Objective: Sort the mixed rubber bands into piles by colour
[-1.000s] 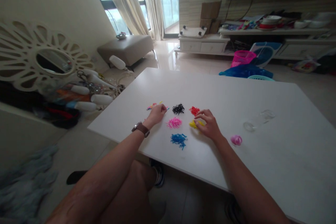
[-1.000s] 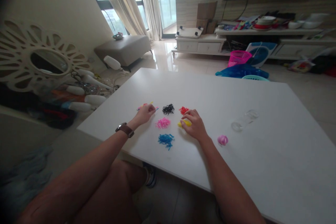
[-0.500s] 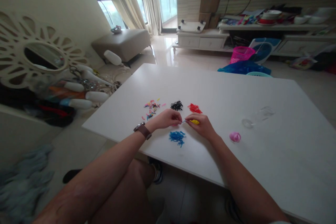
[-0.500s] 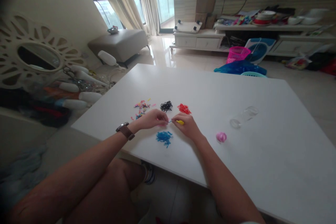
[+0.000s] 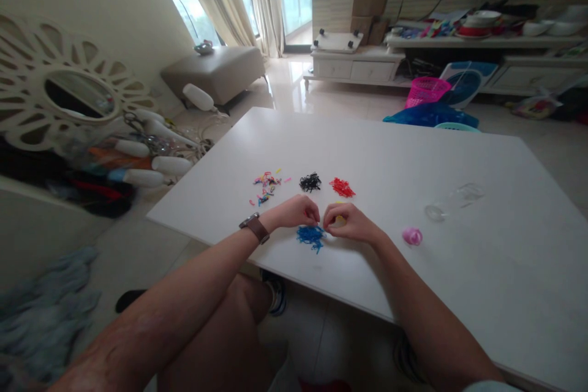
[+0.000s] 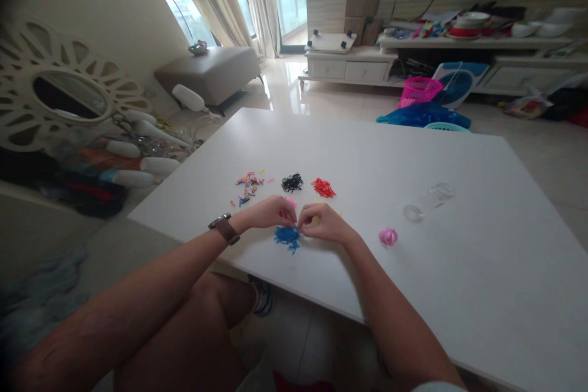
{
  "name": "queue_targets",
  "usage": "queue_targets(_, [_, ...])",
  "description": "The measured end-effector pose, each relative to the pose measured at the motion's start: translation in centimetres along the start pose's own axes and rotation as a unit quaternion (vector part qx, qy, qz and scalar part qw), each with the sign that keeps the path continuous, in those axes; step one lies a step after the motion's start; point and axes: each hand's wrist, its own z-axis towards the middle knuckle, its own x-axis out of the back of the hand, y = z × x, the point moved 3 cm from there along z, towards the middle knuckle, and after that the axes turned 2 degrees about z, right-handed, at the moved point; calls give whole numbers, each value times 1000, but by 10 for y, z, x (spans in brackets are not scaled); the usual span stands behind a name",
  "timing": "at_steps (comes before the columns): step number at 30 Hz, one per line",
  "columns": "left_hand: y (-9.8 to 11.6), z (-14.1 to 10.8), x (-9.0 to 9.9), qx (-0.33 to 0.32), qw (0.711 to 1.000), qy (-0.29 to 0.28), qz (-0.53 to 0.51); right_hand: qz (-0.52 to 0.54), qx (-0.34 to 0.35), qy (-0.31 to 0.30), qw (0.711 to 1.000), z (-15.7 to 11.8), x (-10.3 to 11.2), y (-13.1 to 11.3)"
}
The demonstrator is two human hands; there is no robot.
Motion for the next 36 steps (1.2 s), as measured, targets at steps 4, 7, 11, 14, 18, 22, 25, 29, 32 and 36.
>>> queue_targets(4, [7, 1, -4, -16, 1000, -13, 20, 1, -2, -59, 998, 1, -12, 2])
queue_targets(7, [10, 1, -5, -16, 1000, -19, 18, 2, -16, -86, 996, 0, -17, 8])
queue_targets(11, [10, 1, -6, -10, 999, -29, 12, 3, -23, -92, 995, -1, -18, 12])
queue_targets(14, [10, 1, -8, -22, 999, -46, 2, -7, -22, -64, 998, 0, -14, 11])
queue_targets(18, [14, -1, -11, -29, 997, -68, -7, -11, -25, -23, 999, 1, -8, 8])
queue_targets(22, [20, -1, -6, -23, 998, -64, 9, -8, -18, -2, 1000, 1, -4, 6])
queue_targets(25, [14, -4, 14, 3, 1000, 7, 9, -1, -17, 25, 1000, 1, 0, 6])
queue_targets(29, [-20, -25, 62, 120, 969, 212, 37, 1, -18, 65, 998, 1, 6, 7])
queue_targets(32, [-54, -49, 85, 220, 930, 292, 45, 5, -14, 85, 996, 1, 8, 8])
queue_targets(36, [-84, -69, 86, 309, 909, 270, 70, 10, -3, 110, 994, 1, 9, 8])
